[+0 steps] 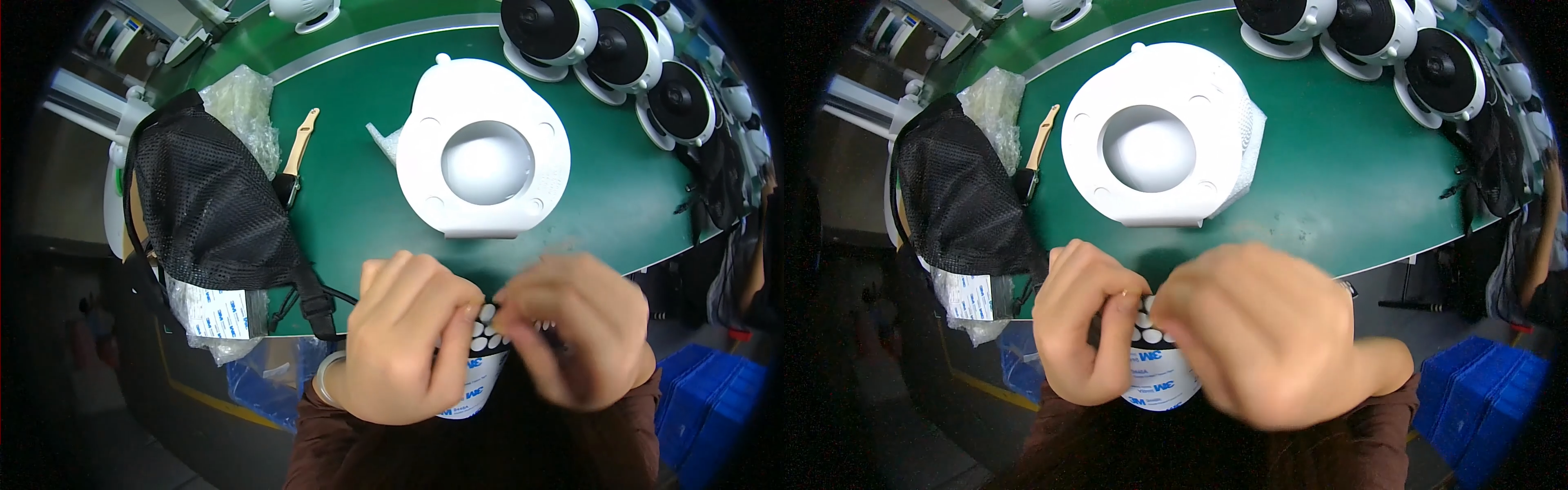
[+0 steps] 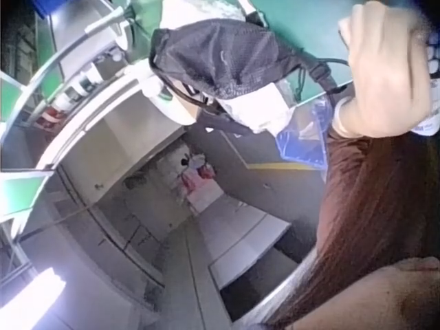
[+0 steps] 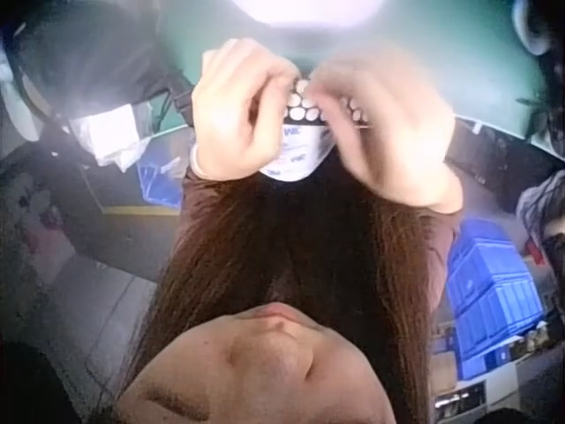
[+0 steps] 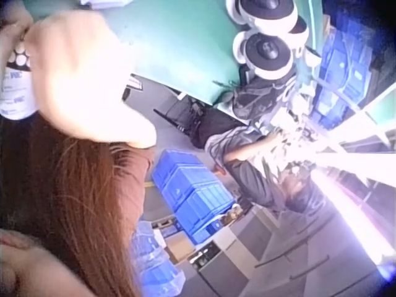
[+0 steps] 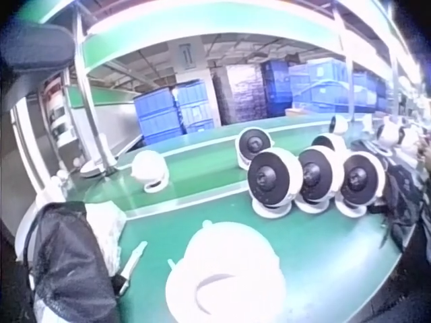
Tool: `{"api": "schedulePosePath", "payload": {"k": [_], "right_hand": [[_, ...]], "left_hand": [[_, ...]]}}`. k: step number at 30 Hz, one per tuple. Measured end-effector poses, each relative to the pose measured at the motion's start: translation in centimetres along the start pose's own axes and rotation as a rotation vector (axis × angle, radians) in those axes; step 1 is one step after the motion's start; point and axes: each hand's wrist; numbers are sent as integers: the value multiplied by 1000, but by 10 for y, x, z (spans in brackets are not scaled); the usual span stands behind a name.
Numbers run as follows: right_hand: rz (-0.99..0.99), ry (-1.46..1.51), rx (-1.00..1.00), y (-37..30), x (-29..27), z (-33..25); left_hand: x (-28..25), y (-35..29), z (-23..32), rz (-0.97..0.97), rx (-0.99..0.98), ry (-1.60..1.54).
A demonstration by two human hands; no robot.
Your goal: Apply adhesive rubber feet/stickers to the base of security camera housings on an assembly line.
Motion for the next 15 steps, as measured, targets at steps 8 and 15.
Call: {"api": "schedulePosePath", "payload": {"k": [8, 15], "right_hand": [[202, -49, 15, 30, 14, 3], [175, -62, 82, 32, 21, 5]], "left_hand": [[21, -2, -28, 297, -339, -548], [25, 0, -27, 281, -327, -502]]}}
Point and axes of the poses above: each hand's wrist, its own y-axis towards the middle knuckle, its own x-axis out of the palm, z = x × y, and after that the axes turned 8 degrees about -y, right-handed
